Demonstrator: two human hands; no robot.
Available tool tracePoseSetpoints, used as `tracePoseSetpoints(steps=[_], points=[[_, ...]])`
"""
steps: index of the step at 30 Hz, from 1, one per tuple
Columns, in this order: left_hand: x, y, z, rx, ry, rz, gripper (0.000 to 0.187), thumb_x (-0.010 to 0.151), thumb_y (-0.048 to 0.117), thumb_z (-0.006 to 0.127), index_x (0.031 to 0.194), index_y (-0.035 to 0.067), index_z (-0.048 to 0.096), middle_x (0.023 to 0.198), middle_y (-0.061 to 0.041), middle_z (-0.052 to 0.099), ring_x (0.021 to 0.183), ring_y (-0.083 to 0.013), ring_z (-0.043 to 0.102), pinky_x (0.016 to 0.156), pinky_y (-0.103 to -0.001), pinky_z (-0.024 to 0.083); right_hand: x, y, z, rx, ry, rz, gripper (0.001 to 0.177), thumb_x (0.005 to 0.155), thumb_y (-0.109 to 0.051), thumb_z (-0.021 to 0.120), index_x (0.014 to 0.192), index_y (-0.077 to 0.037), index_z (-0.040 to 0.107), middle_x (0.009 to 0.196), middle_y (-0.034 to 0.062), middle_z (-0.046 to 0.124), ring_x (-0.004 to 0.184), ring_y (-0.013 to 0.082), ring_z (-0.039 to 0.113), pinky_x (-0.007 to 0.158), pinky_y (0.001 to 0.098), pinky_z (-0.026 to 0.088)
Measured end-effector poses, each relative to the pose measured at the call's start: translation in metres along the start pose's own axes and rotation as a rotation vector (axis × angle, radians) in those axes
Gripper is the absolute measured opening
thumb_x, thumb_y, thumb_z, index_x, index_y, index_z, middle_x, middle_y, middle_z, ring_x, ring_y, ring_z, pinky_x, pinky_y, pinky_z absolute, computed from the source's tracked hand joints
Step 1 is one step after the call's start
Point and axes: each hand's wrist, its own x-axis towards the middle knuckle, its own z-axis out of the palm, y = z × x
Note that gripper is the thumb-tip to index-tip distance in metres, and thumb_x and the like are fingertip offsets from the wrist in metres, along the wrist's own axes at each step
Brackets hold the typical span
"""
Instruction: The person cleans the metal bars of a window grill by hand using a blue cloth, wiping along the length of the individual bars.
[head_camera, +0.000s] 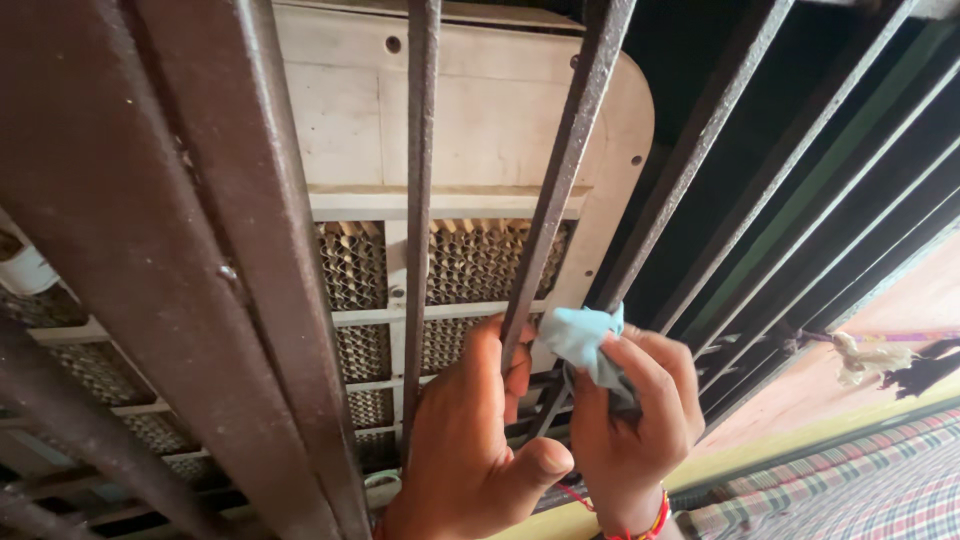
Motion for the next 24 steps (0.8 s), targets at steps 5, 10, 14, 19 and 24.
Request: tracePoseSetpoints(steps=[5, 10, 14, 19, 24], points=[[-0.002, 0.000, -0.002, -0.010, -0.011, -0.008, 0.123, 0.075, 0.103, 0.032, 0.138, 0.000, 0.050, 0.087, -0.005, 0.060, 0.072, -0.0162, 0.063, 0.063, -0.032, 0.052, -0.031, 0.000, 0.003, -0.023, 0.002, 0.034, 0.035, 0.077, 0.008, 0.076, 0.109, -0.002, 0.066, 0.104, 0.0155, 0.069, 0.093, 0.0289, 0.073, 0.082, 0.0325, 0.057], [0.000, 0.001, -0.001, -0.079, -0.009, 0.040, 0.123, 0.079, 0.105, 0.033, 0.137, -0.004, 0.044, 0.102, -0.002, 0.061, 0.090, -0.0133, 0.066, 0.074, -0.030, 0.055, -0.006, -0.018, 0.001, -0.139, 0.033, -0.116, 0.038, 0.066, 0.011, 0.072, 0.102, -0.001, 0.065, 0.105, 0.0244, 0.060, 0.094, 0.0375, 0.065, 0.083, 0.0381, 0.053], [0.001, 0.002, 0.002, 0.015, -0.012, -0.010, 0.124, 0.072, 0.103, 0.029, 0.138, 0.000, 0.049, 0.081, -0.004, 0.058, 0.065, -0.0162, 0.061, 0.055, -0.032, 0.049, 0.019, -0.015, 0.000, -0.106, 0.051, -0.064, 0.040, 0.082, 0.012, 0.076, 0.118, -0.003, 0.068, 0.114, 0.0167, 0.066, 0.096, 0.0267, 0.069, 0.082, 0.0305, 0.054], [0.000, 0.000, -0.001, 0.026, -0.005, -0.020, 0.123, 0.072, 0.103, 0.028, 0.136, 0.000, 0.051, 0.082, -0.004, 0.059, 0.068, -0.0164, 0.062, 0.058, -0.031, 0.050, -0.007, 0.004, 0.005, -0.017, 0.097, 0.053, 0.034, 0.082, 0.007, 0.080, 0.110, -0.001, 0.064, 0.105, 0.0133, 0.065, 0.088, 0.0243, 0.069, 0.077, 0.0297, 0.054], [-0.004, -0.003, -0.003, -0.034, 0.013, 0.004, 0.119, 0.078, 0.101, 0.034, 0.138, -0.001, 0.050, 0.092, -0.005, 0.062, 0.078, -0.0166, 0.066, 0.067, -0.030, 0.055, -0.063, 0.012, 0.011, -0.059, 0.101, 0.026, 0.035, 0.073, 0.002, 0.082, 0.102, -0.002, 0.063, 0.106, 0.0156, 0.066, 0.093, 0.0283, 0.068, 0.081, 0.0339, 0.055]])
